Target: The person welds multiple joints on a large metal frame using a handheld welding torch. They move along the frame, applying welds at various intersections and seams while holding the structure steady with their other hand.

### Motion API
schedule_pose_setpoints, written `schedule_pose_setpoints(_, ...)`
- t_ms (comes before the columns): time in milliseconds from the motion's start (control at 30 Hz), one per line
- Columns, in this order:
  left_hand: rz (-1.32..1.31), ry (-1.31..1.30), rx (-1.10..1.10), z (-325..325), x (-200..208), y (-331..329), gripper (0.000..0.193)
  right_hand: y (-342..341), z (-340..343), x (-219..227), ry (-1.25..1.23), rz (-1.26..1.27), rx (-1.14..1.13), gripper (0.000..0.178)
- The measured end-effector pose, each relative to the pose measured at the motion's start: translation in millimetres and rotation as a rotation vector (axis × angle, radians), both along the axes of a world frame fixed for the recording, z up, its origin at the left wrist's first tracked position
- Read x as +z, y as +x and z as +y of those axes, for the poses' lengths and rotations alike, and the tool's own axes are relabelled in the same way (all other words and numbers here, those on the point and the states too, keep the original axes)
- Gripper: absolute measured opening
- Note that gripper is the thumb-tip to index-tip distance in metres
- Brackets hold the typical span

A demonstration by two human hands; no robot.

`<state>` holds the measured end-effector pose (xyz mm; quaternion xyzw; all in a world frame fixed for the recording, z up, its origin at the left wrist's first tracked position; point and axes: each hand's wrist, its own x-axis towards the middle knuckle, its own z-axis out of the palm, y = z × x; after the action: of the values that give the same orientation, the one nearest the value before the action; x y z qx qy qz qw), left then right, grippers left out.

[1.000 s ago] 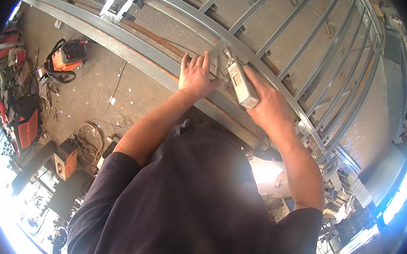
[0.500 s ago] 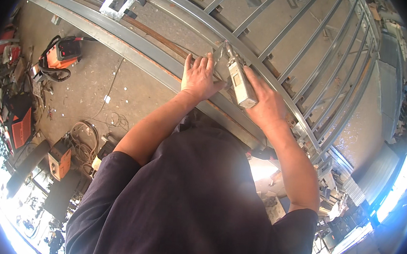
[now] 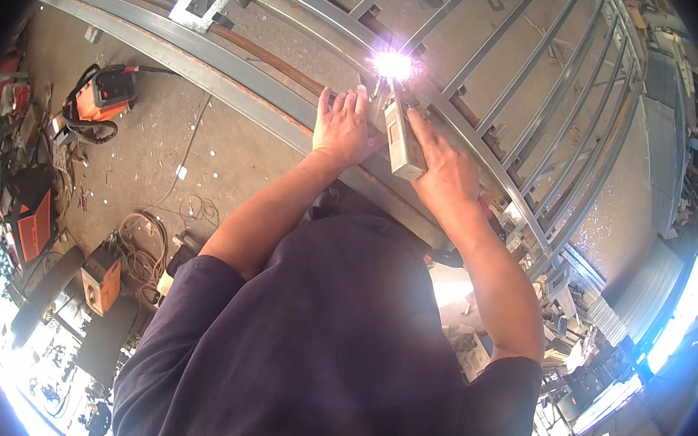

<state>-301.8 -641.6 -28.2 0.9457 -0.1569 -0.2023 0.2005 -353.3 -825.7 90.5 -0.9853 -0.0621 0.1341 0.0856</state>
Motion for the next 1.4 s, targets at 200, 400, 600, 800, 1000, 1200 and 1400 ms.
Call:
schedule_pose_setpoints(200, -0.031, 0.0, 0.007, -0.8, -1.7, -1.6, 0.107, -1.4, 1.1, 0.0, 0.011, -0.04, 0.0, 0.089)
schedule_pose_setpoints(400, -0.035, 0.002, 0.016, -0.7, -1.3, -2.2, 0.109, 1.8, 9.6, 13.8, 0.009, 0.082, -0.096, 0.069)
schedule_pose_setpoints(600, -0.045, 0.001, 0.009, -0.3, -2.6, -1.6, 0.109, 0.4, 8.7, 15.5, 0.011, 0.085, -0.112, 0.069)
schedule_pose_setpoints(800, -0.022, 0.018, -0.002, 0.2, -3.0, 0.3, 0.11, -1.2, 10.9, 25.9, 0.1, 0.07, -0.133, 0.078)
schedule_pose_setpoints(1000, -0.096, 0.0, 0.02, -1.1, -0.6, -2.2, 0.11, -28.3, -5.3, 45.8, 0.22, -0.036, -0.176, 0.082)
schedule_pose_setpoints(1200, -0.06, -0.005, 0.004, -1.5, 0.6, 0.1, 0.111, -49.6, -21.8, 31.9, 0.117, -0.012, -0.218, 0.078)
schedule_pose_setpoints(1400, -0.074, 0.0, 0.0, -1.0, -0.5, 0.5, 0.112, -45.5, -19.3, 32.2, 0.11, 0.103, -0.284, 0.08)
